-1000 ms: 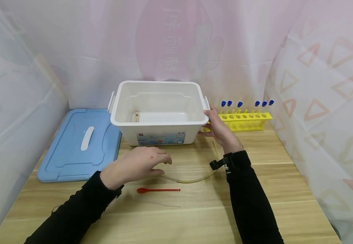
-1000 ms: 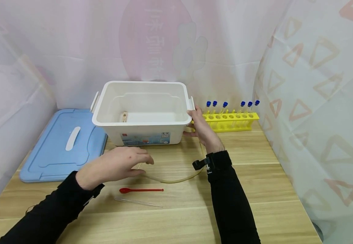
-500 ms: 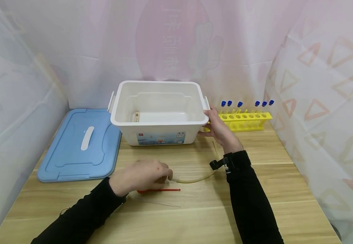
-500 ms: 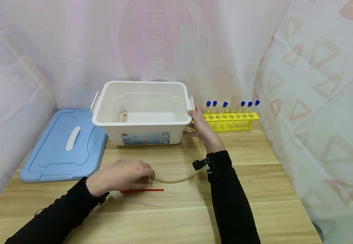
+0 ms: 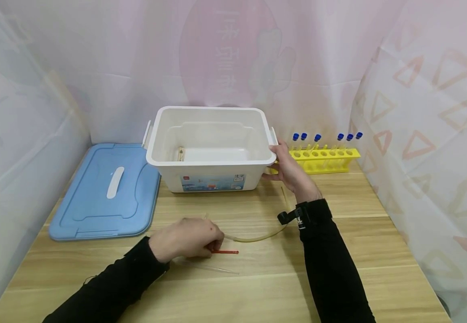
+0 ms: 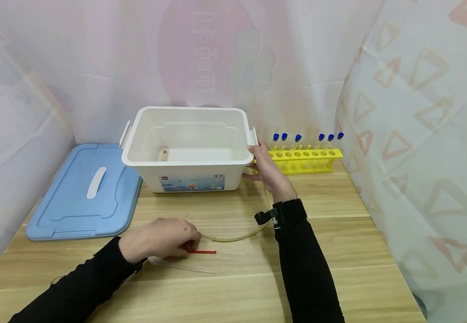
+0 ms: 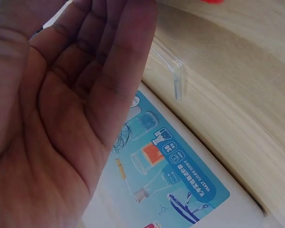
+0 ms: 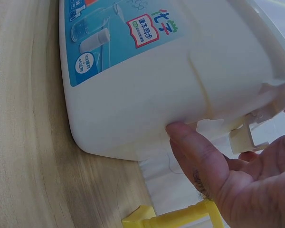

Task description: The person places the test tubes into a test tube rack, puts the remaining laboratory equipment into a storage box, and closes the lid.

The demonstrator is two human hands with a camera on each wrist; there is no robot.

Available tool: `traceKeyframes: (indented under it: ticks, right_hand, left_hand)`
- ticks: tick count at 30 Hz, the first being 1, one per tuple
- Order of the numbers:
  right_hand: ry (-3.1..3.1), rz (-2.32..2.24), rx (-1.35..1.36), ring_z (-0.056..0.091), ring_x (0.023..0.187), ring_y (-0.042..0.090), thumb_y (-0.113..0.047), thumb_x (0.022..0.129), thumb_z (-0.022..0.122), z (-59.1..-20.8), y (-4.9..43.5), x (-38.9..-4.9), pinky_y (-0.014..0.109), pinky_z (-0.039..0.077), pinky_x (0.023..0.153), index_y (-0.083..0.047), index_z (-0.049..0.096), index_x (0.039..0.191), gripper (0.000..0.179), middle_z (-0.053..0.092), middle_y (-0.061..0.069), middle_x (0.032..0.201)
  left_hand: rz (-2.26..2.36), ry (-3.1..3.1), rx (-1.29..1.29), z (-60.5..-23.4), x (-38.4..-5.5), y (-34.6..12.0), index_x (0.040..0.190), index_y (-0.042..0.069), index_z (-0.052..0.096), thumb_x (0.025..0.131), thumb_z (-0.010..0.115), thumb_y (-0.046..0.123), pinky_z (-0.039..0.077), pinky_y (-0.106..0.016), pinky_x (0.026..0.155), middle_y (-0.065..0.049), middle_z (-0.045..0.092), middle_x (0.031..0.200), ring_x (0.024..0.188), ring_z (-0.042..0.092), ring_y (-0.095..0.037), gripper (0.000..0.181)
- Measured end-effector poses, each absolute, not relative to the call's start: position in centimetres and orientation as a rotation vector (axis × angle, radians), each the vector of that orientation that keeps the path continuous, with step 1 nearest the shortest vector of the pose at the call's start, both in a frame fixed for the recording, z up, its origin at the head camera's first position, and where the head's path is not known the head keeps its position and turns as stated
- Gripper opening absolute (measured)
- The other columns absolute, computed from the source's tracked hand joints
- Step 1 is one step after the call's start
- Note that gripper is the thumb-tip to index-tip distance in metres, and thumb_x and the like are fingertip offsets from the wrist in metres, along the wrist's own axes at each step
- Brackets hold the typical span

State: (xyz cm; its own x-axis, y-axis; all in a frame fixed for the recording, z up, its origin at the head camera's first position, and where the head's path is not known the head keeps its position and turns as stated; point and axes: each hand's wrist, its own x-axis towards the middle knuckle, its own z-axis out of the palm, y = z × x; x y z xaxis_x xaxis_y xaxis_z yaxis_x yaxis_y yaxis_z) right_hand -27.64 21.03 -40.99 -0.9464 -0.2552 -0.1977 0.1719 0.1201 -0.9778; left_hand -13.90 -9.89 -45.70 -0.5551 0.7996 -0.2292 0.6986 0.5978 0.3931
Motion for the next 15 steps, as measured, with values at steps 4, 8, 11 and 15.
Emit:
traceKeyframes:
  ticks: [4,8,11,15]
  right_hand:
    - [2.095,-1.887,-0.086,0.049,0.164,0.057,-0.049,0.119,0.042,-41.0,21.1,-27.6,0.083,0.048,0.125,-0.028,0.004,0.186,0.08,0.029,0.03,0.185]
    - [2.094,-1.887,-0.079,0.049,0.163,0.056,-0.05,0.119,0.043,-41.0,21.1,-27.6,0.082,0.05,0.124,-0.029,0.004,0.186,0.081,0.03,0.031,0.185]
    - [2.091,-1.887,-0.076,0.049,0.163,0.056,-0.051,0.119,0.043,-41.1,21.2,-27.7,0.082,0.05,0.124,-0.029,0.004,0.186,0.081,0.029,0.031,0.185]
    - [2.086,-1.888,-0.074,0.048,0.163,0.057,-0.051,0.119,0.044,-41.1,21.2,-27.8,0.082,0.049,0.124,-0.03,0.004,0.186,0.081,0.028,0.031,0.186]
  left_hand:
    - [0.382,2.432,1.172,-45.8,-13.9,-9.9,0.088,0.022,0.071,0.101,0.094,0.012,0.049,-0.025,0.067,0.011,0.061,0.081,0.074,0.054,-0.006,0.028]
    - [0.391,2.419,1.097,-44.1,-13.4,-9.7,0.088,0.021,0.073,0.102,0.09,0.005,0.047,-0.024,0.064,0.011,0.061,0.079,0.071,0.053,-0.005,0.027]
    - [0.384,2.43,1.089,-43.9,-13.2,-9.7,0.088,0.021,0.074,0.101,0.086,0.0,0.045,-0.023,0.062,0.011,0.061,0.079,0.07,0.053,-0.005,0.027]
    - [0.38,2.447,1.095,-43.9,-13.2,-9.7,0.087,0.021,0.074,0.1,0.082,-0.003,0.044,-0.024,0.06,0.01,0.061,0.079,0.069,0.051,-0.006,0.029]
